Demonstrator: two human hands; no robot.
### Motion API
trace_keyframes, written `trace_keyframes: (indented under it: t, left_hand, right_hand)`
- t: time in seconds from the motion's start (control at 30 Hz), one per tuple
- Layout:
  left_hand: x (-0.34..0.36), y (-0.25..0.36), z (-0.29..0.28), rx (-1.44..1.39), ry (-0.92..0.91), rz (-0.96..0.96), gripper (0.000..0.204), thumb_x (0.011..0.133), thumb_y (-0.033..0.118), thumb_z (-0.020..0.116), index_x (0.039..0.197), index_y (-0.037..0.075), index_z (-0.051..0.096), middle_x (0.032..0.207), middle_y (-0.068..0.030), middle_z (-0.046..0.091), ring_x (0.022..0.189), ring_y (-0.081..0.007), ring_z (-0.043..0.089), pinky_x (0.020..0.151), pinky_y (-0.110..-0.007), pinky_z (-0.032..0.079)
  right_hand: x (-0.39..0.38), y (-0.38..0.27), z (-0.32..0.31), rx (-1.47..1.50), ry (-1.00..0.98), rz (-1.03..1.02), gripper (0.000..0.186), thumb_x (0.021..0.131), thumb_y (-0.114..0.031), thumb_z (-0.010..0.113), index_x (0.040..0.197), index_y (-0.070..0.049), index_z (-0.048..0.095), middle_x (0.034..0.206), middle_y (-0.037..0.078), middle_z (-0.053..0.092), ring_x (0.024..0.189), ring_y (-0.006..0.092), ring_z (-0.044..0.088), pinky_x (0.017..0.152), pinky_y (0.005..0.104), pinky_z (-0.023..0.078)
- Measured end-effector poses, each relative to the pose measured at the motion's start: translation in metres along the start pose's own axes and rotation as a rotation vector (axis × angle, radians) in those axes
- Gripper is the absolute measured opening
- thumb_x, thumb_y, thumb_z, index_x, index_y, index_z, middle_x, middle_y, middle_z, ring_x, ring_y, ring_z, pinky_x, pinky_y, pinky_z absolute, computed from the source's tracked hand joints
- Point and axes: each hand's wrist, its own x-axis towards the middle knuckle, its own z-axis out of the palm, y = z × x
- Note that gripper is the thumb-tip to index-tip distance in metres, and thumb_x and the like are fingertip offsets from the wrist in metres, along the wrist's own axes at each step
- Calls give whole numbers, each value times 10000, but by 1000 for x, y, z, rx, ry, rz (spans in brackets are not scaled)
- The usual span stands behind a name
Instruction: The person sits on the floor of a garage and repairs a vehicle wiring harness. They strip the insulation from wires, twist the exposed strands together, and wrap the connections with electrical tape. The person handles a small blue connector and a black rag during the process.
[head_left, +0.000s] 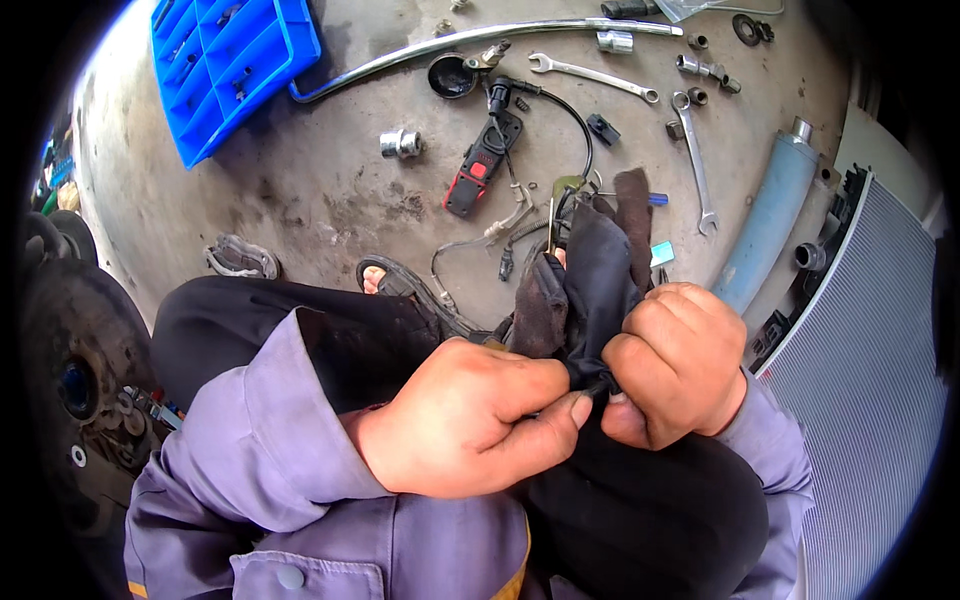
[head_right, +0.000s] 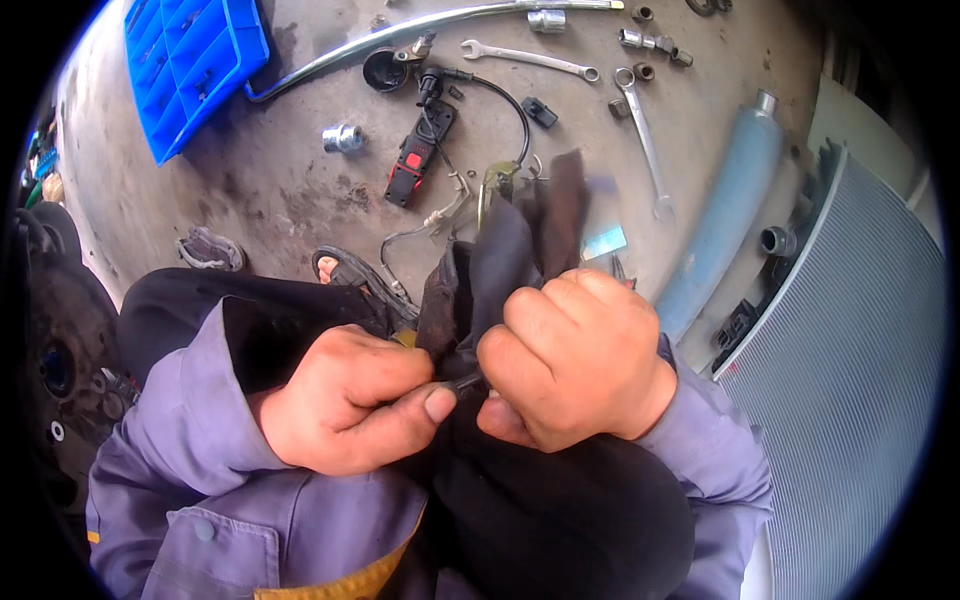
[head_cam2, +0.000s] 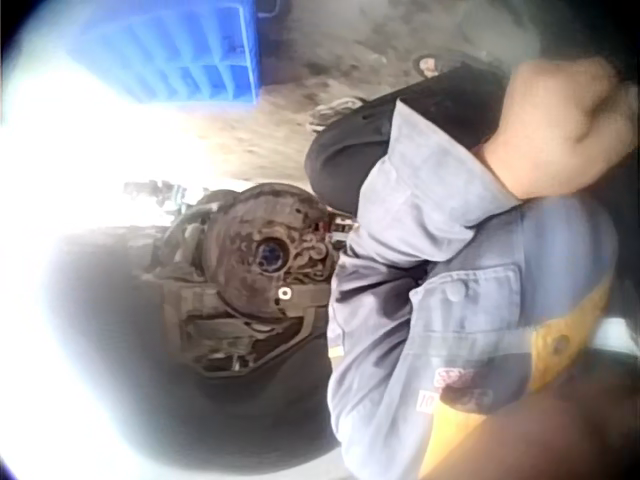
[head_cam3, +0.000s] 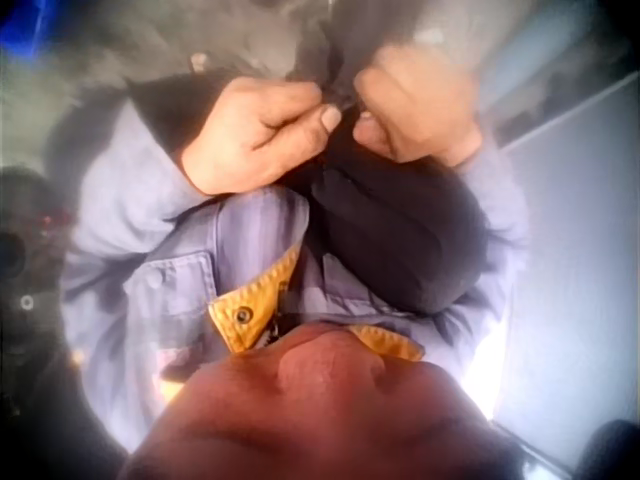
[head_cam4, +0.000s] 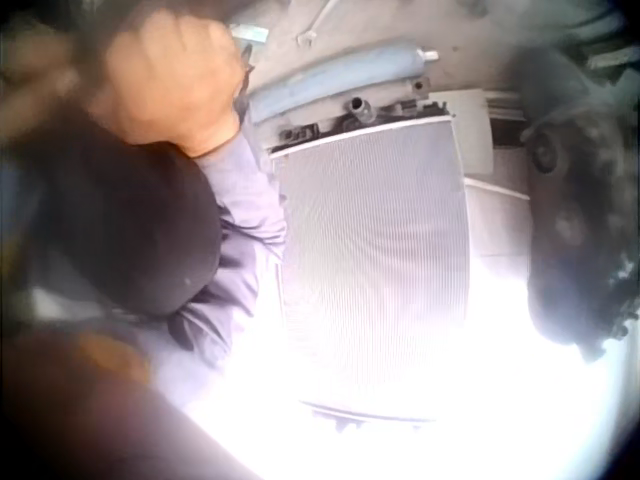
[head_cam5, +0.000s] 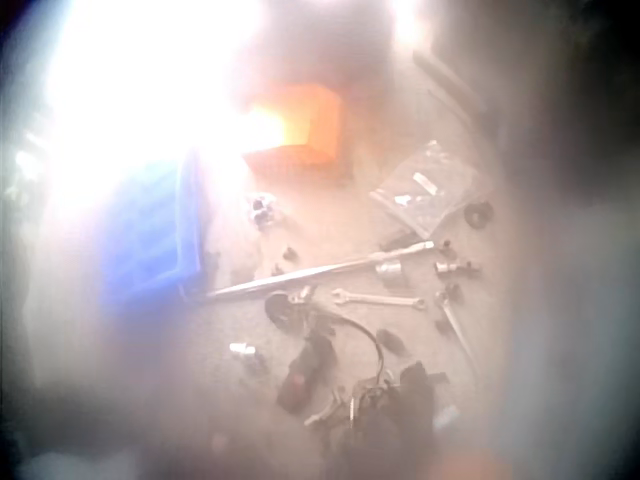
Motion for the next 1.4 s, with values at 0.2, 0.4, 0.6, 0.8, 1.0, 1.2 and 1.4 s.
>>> trace_keyframes:
  t: [0.2,0.4,0.6,0.8,1.0,1.2,1.4]
  left_hand:
    - [-12,7,-33,52,-179,224,328,926,83,596,637,42,447,539,-98,450,426,-300,469,426,-401,351]
    - [-22,5,-18,-163,-31,-123,301,999,108,545,724,19,461,590,-100,426,485,-279,428,486,-367,362]
    - [-21,-2,-24,-242,-94,-197,387,1065,261,457,784,-5,476,693,-48,474,620,-152,408,599,-303,383]
    - [-20,-4,-9,-29,-70,-34,274,1040,200,528,860,-6,529,729,-99,508,633,-229,517,602,-350,433]
    - [-18,-3,5,102,131,20,180,989,155,620,1019,-21,601,801,-123,593,701,-228,604,640,-335,477]
    - [-28,1,1,-132,308,-169,153,1008,106,589,1116,-2,594,751,-43,590,659,-80,541,613,-266,442]
    - [-30,3,-6,-247,314,-210,205,1010,69,566,1191,-28,578,929,-27,618,788,-72,552,711,-236,455]
  right_hand:
    - [-45,23,-5,-327,-45,509,165,704,-180,640,677,-70,520,653,104,451,515,306,493,500,437,409]
    - [-177,39,-3,-563,-550,1122,240,800,-270,636,826,-31,639,825,182,683,749,382,685,684,504,545]
    - [-146,22,-73,-763,-136,983,381,856,-168,663,1188,16,626,1043,187,679,939,335,667,795,419,543]
    - [-19,-20,-50,970,-76,775,274,866,-99,751,1110,0,675,968,102,680,816,173,658,820,346,539]
    - [10,-11,-20,767,-135,398,170,862,-34,741,1020,-7,684,801,104,656,694,209,639,690,307,516]
    - [11,-16,-13,955,-97,690,132,910,-29,690,1034,16,686,891,88,689,761,142,665,683,268,523]
    - [-91,42,20,401,185,954,167,895,-12,522,921,37,680,833,88,694,673,120,604,639,294,490]
